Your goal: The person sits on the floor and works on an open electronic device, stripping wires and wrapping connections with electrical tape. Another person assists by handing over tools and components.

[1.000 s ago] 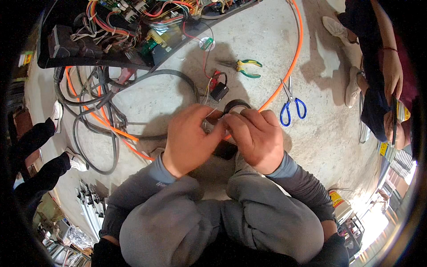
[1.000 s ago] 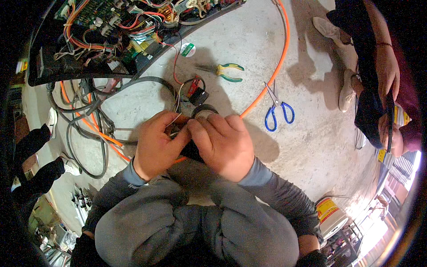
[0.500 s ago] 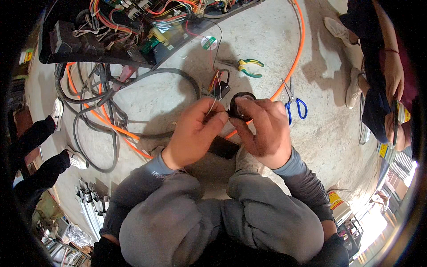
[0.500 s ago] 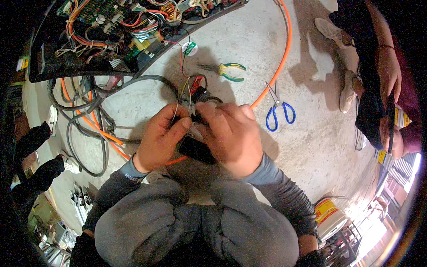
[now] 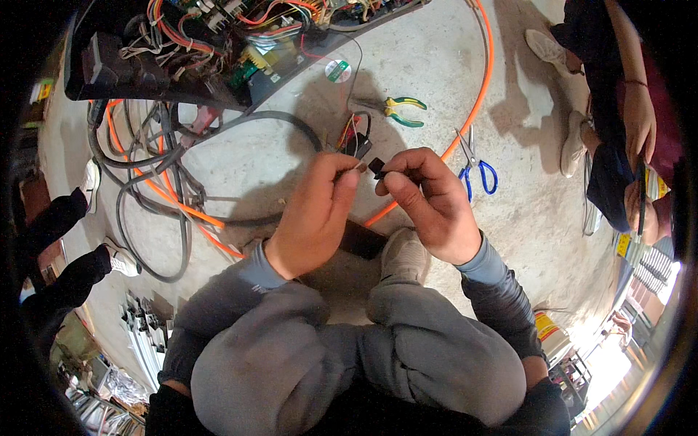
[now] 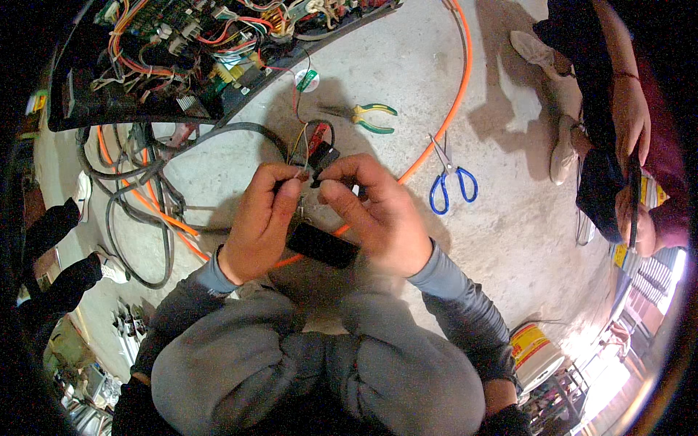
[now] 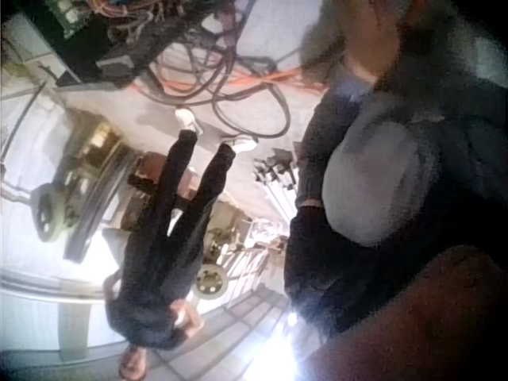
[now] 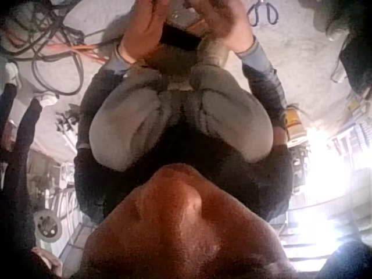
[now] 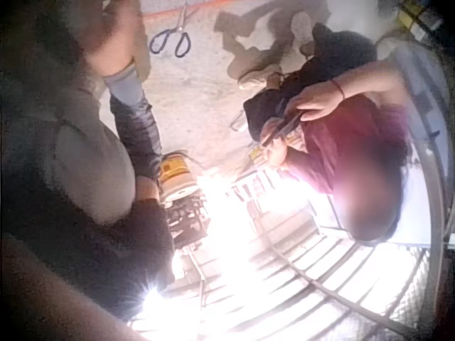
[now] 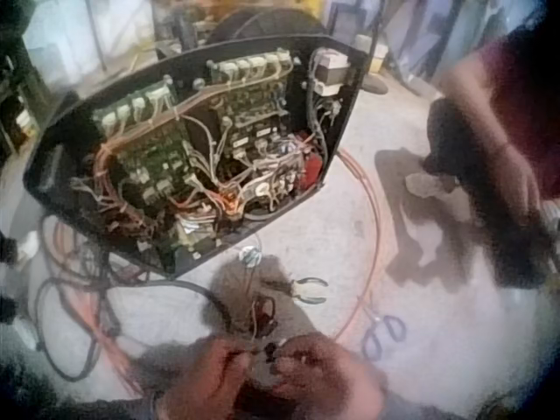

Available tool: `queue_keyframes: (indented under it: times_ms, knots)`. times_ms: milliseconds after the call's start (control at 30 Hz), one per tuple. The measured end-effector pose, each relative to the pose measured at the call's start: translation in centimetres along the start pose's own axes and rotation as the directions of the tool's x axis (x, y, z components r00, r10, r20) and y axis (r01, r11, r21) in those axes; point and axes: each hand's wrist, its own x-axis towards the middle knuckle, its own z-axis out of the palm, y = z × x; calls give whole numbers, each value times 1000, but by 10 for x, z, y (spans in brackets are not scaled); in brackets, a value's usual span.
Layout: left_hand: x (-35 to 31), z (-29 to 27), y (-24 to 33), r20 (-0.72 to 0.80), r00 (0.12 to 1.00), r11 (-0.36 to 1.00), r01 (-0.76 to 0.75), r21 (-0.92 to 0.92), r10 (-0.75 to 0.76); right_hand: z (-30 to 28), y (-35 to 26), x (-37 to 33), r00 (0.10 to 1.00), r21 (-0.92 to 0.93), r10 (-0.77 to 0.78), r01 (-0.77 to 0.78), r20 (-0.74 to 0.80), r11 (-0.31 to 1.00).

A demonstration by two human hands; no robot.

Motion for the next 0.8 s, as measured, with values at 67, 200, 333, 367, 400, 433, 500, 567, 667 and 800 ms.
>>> queue_keyframes:
  times_ms: [67,200,333,367,400,433,500,567,667,800]
  knots:
    - [5,-3,1,6,998,997,-62,50,62,0,3,0,1000,-47,-24,25,16,999]
    - [8,-6,15,-31,999,997,-26,72,28,2,6,0,999,-76,-43,41,-17,996]
    - [6,-8,20,-33,999,999,43,11,-43,7,6,0,998,-88,-27,23,-51,996]
    - [6,-7,19,-34,998,999,49,1,-49,9,6,1,998,-75,-18,13,-62,997]
    - [5,-7,19,-34,998,998,55,-9,-55,11,6,0,996,-43,-12,8,-85,999]
    - [5,-7,18,-45,996,996,73,-42,-74,14,7,-1,994,-11,-6,5,-107,1000]
    - [3,-3,15,-65,991,989,106,-108,-113,17,7,-2,990,10,-6,8,-143,1000]
    - [2,0,11,-78,982,966,154,-210,-174,19,9,-2,985,-12,-18,16,-169,1000]
    - [2,3,11,-99,975,937,161,-309,-200,22,8,-4,983,21,-25,30,-180,999]
    - [3,4,15,-78,982,919,130,-371,-170,25,12,-4,983,106,-19,39,-183,994]
